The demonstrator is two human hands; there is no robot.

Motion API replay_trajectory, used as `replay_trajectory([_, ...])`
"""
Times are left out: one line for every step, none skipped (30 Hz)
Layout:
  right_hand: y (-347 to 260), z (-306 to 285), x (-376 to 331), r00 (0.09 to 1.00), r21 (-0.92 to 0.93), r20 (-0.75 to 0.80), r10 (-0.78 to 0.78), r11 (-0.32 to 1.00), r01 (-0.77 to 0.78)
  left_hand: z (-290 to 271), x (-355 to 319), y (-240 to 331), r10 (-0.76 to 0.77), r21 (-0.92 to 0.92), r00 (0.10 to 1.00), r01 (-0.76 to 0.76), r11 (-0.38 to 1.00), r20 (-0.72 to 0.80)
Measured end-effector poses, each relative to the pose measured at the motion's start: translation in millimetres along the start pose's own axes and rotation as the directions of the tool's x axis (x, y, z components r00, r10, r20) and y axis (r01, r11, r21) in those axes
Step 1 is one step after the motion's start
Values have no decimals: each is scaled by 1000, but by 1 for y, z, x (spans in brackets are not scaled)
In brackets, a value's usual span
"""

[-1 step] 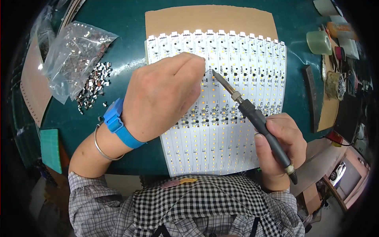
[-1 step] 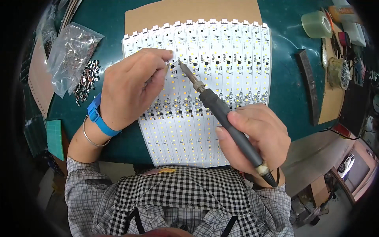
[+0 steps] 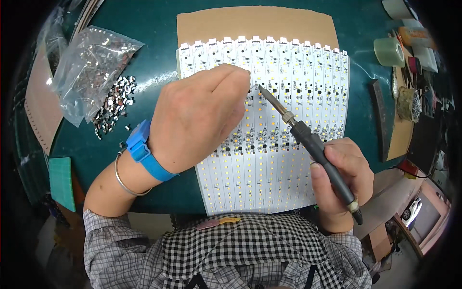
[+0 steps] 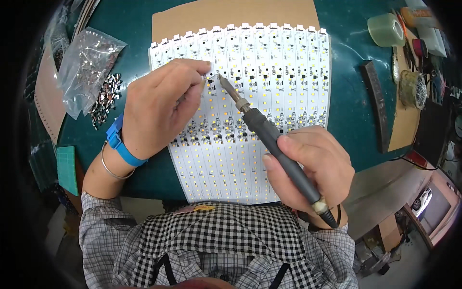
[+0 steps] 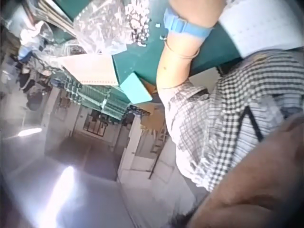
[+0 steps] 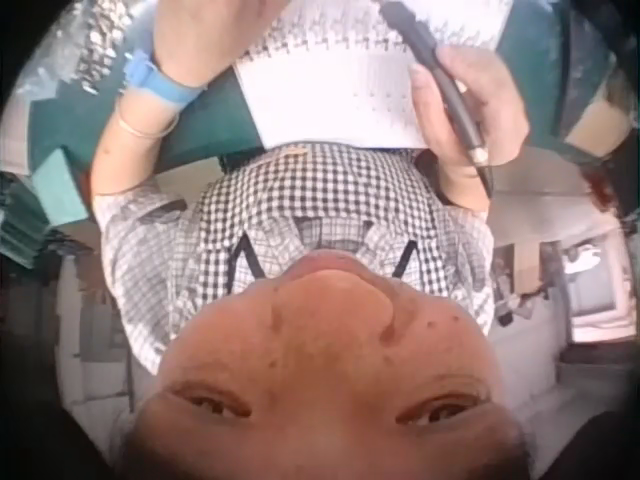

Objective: The person assembles electronic components onto LED light strips by soldering them into place with a soldering iron.

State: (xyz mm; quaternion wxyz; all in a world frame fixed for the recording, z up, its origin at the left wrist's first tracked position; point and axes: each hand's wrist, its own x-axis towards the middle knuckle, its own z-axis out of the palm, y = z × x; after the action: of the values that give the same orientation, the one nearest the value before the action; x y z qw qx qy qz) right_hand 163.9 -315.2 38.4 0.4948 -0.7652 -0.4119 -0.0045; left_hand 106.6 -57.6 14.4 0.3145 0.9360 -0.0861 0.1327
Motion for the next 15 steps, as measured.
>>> replay_trajectory([1,0,0,1000,2,5,-3,1000,3,0,0,0,-1,1,1000,1,1000,1])
replay_trajectory([2,0,0,1000,1,11,-7,1000,7,1,-1,0,-10,-10,1000,9,1000,-2])
replay_trajectory([2,1,0,1000,1,12,-7,1000,7,1,-1,0,-17,-22,1000,17,1000,-6])
replay_trajectory([2,1,0,1000,5,11,-4,1000,4,1,-2,0,-18,-21,1000,17,1000,-6])
replay_trajectory([2,1,0,1000,10,11,1,1000,-1,1,-1,0,-11,-24,1000,10,1000,-11])
replay_trajectory([2,1,1,1000,10,11,2,1000,-2,1,-1,0,-4,-27,1000,4,1000,-15])
replay_trajectory([2,2,2,1000,6,15,-9,1000,9,1,-1,-1,-5,-27,1000,5,1000,-15])
replay_trajectory([2,2,2,1000,1,17,-21,1000,21,1,-1,0,0,-21,1000,0,1000,-14])
replay_trajectory([2,2,2,1000,1,18,-20,1000,20,2,-1,-1,5,-15,1000,-5,1000,-13])
replay_trajectory([2,2,2,1000,0,21,-18,1000,18,2,-1,-1,4,-16,1000,-4,1000,-13])
replay_trajectory([2,2,2,1000,-1,25,-15,1000,15,2,-1,-1,8,-19,1000,-8,1000,-17])
replay_trajectory([2,2,1,1000,-2,25,-13,1000,14,3,-1,-1,12,-22,1000,-12,1000,-21])
replay_trajectory([2,1,1,1000,-10,28,-9,1000,9,3,0,-1,12,-24,1000,-12,1000,-20])
replay_trajectory([2,1,1,1000,-17,31,-6,1000,7,3,0,0,7,-19,1000,-7,1000,-19])
replay_trajectory([2,2,1,1000,-17,31,-6,1000,6,3,0,0,2,-14,1000,-2,1000,-19])
